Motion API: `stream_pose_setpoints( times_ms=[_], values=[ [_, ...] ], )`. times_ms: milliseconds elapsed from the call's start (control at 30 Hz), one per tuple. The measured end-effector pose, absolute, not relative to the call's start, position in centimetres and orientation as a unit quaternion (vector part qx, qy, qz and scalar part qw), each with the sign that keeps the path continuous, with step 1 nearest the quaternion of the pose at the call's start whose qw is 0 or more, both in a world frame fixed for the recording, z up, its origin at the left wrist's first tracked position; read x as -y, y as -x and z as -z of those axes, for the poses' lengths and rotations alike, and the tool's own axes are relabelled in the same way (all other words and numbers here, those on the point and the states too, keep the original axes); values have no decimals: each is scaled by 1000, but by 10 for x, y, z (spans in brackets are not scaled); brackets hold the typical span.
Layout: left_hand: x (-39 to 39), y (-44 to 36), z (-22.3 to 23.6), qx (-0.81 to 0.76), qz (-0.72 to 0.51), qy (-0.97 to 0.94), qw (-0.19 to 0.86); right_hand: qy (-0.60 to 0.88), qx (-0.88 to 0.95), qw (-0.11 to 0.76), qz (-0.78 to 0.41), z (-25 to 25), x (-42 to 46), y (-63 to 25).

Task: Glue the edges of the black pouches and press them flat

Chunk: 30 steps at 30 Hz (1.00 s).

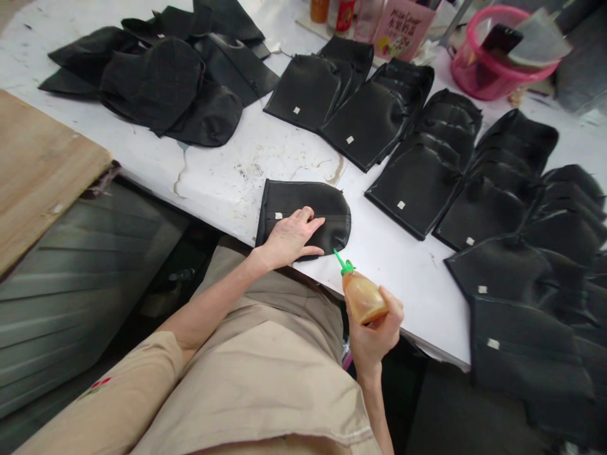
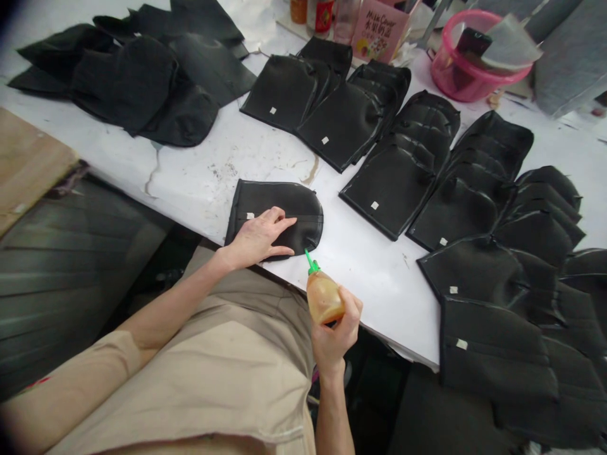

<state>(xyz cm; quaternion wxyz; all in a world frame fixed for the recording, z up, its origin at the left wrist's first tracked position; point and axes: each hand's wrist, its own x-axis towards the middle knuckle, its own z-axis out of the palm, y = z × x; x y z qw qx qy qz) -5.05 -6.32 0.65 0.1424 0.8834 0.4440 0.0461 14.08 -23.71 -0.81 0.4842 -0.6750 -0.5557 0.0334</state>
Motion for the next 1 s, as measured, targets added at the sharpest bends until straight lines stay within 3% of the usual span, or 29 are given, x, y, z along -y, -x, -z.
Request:
stream_pose_setpoints(
  times_ms=[733,1000],
  values=[
    [62,52,-9,-457,-57,-871,173,675,542,494,-80,5,239,-131],
    [63,65,4,-457,-174,-837,248,663,546,502,-102,0,235,-123]
  ],
)
